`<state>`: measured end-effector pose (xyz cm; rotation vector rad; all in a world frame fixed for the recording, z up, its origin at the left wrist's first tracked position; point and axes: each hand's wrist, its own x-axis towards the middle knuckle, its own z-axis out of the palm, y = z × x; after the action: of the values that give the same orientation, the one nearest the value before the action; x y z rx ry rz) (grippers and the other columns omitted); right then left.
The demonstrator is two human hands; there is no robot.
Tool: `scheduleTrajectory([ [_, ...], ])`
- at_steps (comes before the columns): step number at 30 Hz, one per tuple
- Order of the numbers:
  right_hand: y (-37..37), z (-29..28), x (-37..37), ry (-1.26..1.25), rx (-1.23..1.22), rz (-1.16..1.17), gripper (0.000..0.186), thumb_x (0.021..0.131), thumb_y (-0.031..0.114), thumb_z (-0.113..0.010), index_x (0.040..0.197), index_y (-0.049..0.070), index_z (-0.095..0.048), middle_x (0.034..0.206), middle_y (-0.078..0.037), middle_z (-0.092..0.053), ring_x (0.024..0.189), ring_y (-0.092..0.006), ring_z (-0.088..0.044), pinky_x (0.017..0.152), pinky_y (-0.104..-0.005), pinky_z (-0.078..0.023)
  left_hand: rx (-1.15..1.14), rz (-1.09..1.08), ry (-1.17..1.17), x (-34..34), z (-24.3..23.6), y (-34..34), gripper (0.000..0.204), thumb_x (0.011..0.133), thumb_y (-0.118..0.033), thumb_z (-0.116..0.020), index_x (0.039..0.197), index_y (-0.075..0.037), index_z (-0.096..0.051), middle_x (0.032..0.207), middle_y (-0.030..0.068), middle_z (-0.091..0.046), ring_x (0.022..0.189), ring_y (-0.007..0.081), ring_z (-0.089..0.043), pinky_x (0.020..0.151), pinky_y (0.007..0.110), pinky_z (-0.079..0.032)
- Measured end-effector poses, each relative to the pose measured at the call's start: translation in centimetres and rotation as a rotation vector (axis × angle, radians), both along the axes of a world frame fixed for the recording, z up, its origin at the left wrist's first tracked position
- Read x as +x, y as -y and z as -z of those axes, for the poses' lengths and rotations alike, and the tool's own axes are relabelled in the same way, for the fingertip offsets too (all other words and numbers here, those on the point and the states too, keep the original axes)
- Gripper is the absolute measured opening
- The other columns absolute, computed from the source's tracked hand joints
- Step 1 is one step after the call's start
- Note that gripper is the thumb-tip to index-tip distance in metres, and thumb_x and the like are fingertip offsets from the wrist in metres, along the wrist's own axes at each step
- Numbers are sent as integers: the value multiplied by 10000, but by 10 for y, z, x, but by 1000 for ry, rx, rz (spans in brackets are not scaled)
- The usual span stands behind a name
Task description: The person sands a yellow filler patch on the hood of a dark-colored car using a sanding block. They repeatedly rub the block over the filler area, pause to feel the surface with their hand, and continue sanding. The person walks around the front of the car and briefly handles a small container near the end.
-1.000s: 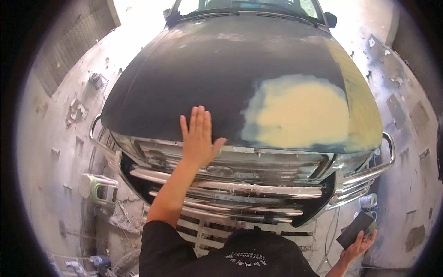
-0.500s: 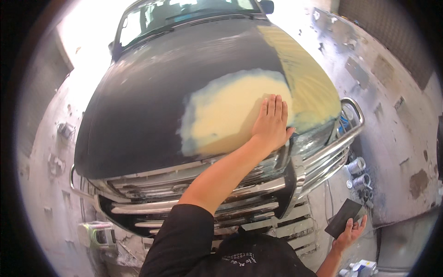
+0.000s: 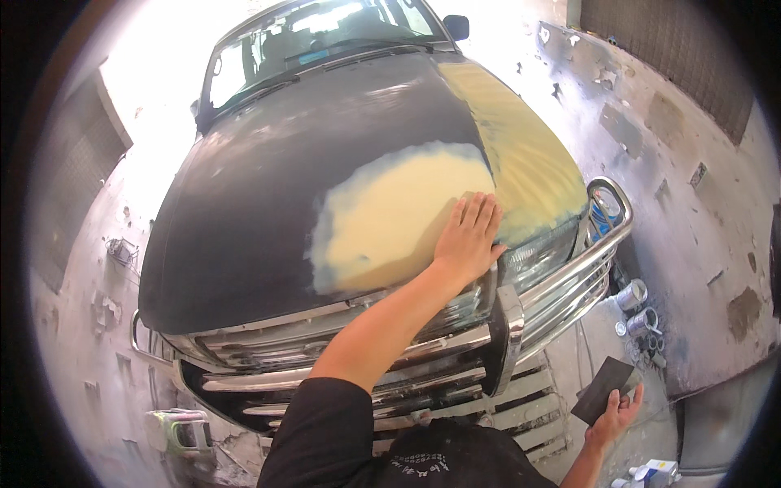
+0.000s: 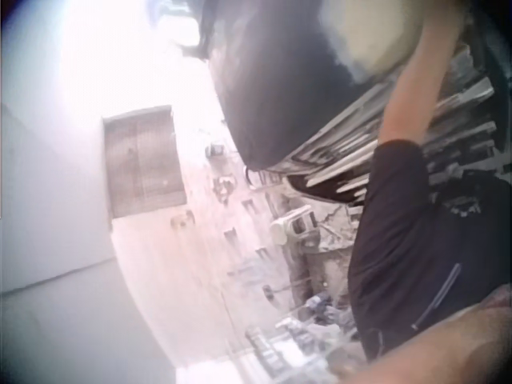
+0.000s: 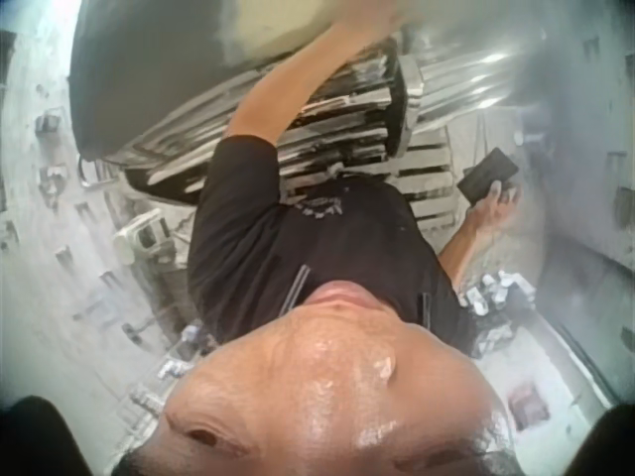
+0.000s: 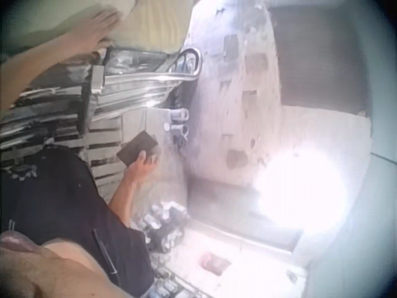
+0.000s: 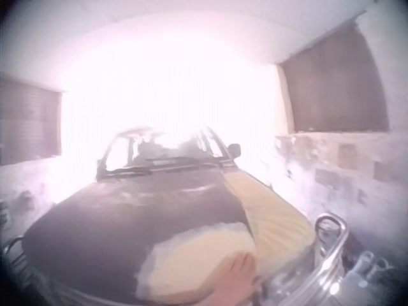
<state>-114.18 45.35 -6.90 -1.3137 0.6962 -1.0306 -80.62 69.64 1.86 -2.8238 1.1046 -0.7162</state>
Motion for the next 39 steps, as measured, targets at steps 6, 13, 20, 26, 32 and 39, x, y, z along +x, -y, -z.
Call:
scheduleTrajectory([
  [6,-13,-1,24,12,-20,-66,584,878,-37,-526,1408,74,-310,820,25,-438,759,-60,-451,693,-198,-407,-48,-88,-38,-16,-7,-61,751,902,-534,-430,1434,-27,-275,1514,137,-227,1409,296,-177,1144,452,-147],
  [13,-24,-6,40,44,-48,-59,580,874,-27,-518,1409,83,-323,832,27,-397,757,-68,-406,690,-191,-373,-27,-501,-228,-22,-32,-179,809,921,-607,-292,1475,-34,-152,1550,126,-112,1440,248,-62,1162,390,-66],
  [20,-38,-12,59,19,-120,-45,568,883,-20,-517,1407,76,-319,862,11,-417,771,-78,-435,680,-213,-398,-125,-778,-285,1,-47,-306,819,914,-637,-257,1482,-56,-147,1558,86,-104,1442,221,-49,1162,396,-41],
  [26,-39,-11,56,-10,-126,-24,556,890,-16,-504,1405,74,-315,870,3,-430,766,-83,-449,667,-223,-421,-185,-918,-356,56,-63,-295,910,898,-660,-265,1456,45,-126,1542,196,-66,1440,292,-10,1159,400,-28],
  [32,-28,-6,46,-41,-85,58,569,879,-18,-511,1406,76,-319,849,12,-411,766,-77,-438,688,-209,-404,-116,-707,-363,118,-67,-200,910,894,-663,-269,1459,36,-127,1544,188,-72,1441,283,-17,1161,383,-36],
  [39,16,17,28,-56,-71,99,598,868,-22,-529,1416,82,-311,884,4,-453,786,-70,-452,700,-198,-395,-57,-524,-393,163,-71,-78,918,891,-672,-267,1460,33,-119,1546,178,-65,1441,278,-15,1164,374,-38],
])
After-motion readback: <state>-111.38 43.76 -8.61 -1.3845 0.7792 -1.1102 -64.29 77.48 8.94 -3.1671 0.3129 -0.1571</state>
